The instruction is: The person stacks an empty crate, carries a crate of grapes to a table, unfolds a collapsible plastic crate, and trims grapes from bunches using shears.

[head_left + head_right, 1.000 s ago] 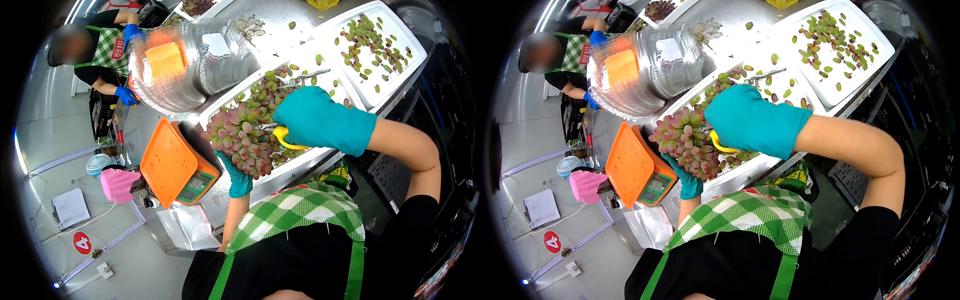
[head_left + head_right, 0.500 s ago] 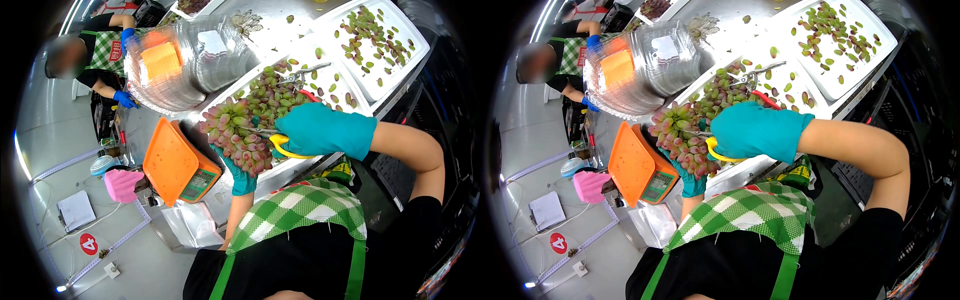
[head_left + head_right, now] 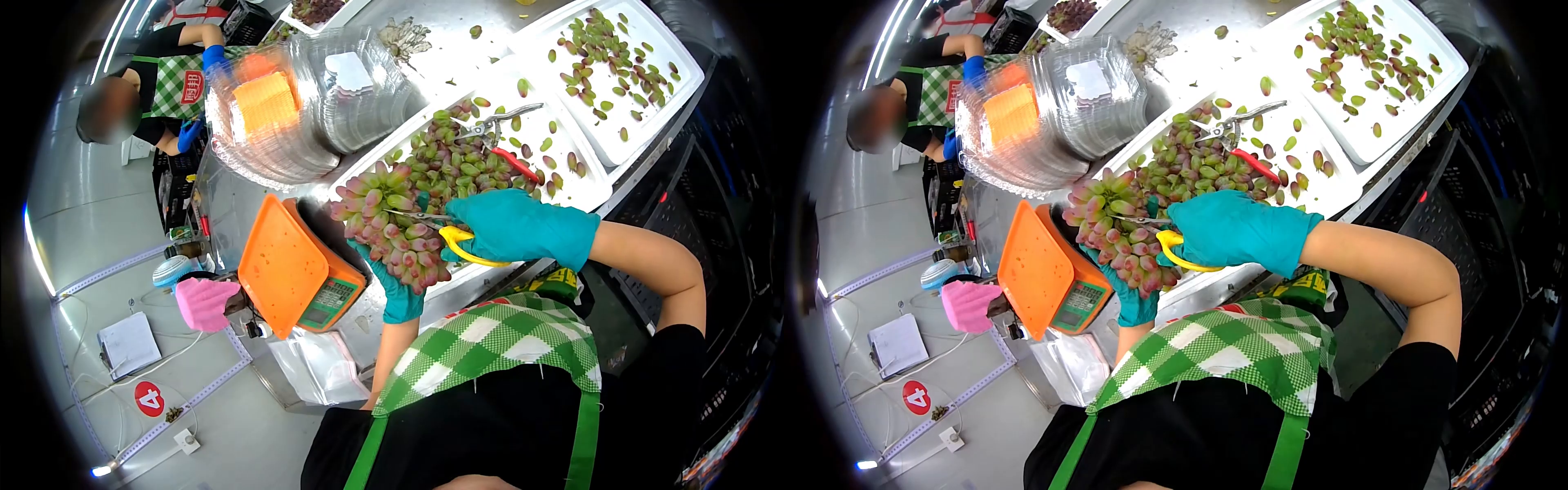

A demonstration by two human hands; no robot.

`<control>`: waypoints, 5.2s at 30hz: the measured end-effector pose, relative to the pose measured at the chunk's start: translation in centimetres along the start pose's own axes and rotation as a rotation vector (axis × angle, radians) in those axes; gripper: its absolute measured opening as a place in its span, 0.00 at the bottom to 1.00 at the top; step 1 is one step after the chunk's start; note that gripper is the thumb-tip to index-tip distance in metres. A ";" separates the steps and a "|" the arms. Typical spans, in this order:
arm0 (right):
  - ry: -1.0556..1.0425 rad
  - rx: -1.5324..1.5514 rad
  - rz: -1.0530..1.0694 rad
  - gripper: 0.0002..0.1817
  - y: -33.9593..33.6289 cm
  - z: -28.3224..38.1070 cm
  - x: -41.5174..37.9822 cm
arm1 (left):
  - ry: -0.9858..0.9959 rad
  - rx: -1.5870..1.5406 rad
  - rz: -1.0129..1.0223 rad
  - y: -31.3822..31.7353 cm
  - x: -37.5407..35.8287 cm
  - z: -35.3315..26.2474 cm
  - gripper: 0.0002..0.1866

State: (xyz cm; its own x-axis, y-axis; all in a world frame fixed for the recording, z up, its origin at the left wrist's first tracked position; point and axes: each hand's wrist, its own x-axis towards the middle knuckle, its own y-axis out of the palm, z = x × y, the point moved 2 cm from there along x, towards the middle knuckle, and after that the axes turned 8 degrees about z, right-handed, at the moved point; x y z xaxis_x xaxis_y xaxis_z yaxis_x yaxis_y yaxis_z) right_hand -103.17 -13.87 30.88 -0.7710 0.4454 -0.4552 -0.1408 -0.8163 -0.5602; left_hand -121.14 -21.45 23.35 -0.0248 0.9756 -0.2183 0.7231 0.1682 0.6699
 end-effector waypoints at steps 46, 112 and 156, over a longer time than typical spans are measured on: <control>-0.140 -0.031 -0.560 0.16 2.3 0.0 -1.8 | -0.057 -0.198 0.050 -1.1 -0.1 0.3 0.35; 0.035 0.153 0.012 0.23 0.8 0.4 -1.6 | -0.066 -0.101 -0.122 -4.8 -2.0 1.7 0.31; -0.018 0.439 0.120 0.23 1.8 -0.3 -1.8 | -0.113 -0.017 -0.092 -1.0 -2.0 0.7 0.38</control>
State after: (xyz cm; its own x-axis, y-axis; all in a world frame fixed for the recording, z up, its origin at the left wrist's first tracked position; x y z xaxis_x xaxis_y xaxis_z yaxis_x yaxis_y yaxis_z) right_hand -101.84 -16.05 30.47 -0.8083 0.3346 -0.4844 -0.2966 -0.9422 -0.1558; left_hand -121.32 -23.65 22.61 -0.0119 0.9338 -0.3576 0.7098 0.2598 0.6547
